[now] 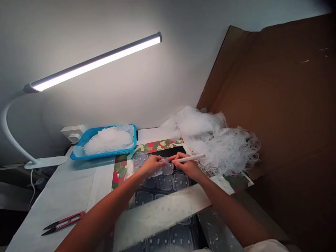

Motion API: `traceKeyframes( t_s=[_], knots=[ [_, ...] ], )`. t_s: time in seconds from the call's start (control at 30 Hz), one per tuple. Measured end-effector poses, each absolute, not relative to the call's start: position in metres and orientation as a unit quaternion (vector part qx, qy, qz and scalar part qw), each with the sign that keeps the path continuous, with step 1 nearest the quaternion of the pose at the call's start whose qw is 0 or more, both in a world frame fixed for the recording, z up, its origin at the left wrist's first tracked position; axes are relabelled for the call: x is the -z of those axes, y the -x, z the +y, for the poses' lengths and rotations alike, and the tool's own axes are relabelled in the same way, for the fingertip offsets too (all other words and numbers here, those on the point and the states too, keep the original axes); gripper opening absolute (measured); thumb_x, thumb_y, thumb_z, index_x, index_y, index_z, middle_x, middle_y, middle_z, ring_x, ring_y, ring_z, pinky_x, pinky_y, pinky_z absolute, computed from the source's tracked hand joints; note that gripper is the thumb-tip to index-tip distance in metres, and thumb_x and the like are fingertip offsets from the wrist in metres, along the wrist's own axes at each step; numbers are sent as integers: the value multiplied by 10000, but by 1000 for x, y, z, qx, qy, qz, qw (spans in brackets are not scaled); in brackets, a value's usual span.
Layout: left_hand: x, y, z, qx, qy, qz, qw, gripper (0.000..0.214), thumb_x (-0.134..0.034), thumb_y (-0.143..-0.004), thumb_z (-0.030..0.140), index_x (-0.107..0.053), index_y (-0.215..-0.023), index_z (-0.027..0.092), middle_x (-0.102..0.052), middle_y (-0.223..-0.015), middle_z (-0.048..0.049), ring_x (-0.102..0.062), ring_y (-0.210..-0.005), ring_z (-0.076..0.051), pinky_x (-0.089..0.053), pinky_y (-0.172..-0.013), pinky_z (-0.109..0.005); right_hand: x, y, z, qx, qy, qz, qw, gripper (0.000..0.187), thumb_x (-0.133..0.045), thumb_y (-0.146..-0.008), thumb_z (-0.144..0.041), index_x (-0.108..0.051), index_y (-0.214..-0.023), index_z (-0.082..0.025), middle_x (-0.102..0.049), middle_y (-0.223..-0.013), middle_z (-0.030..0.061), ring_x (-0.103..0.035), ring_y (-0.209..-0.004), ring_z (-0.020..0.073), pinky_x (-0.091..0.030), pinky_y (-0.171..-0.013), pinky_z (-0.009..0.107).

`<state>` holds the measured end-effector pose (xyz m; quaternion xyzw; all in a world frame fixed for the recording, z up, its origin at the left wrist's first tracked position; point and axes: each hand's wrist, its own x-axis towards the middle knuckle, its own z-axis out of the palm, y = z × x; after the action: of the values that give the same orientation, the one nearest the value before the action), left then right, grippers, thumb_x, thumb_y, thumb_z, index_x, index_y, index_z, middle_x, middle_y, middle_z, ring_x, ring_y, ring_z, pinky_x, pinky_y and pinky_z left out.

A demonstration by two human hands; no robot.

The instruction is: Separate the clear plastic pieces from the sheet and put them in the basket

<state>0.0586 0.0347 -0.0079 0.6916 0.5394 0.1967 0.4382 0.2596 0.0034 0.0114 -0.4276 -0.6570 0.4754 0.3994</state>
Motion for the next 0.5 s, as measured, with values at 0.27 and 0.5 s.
traceKeyframes(
  t_s=[0.27,0.5],
  knots=[
    [20,-57,21,-238,-748,541,303,220,-528,-816,306,-689,-802,157,-645,-700,-8,-549,-675,-159,-338,-622,-247,1,-253,44,-551,459,-614,329,289,-657,-736,-413,-492,-631,-199,-576,-635,-21,-505,-631,137,-378,-600,263],
    [22,-60,11,-243,-775,532,237,271,-503,-902,319,-718,-828,171,-697,-736,-41,-571,-637,-148,-338,-619,-243,-5,-247,45,-522,445,-648,331,317,-639,-736,-417,-436,-619,-202,-425,-588,-54,-390,-577,109,-294,-549,242]
  ],
)
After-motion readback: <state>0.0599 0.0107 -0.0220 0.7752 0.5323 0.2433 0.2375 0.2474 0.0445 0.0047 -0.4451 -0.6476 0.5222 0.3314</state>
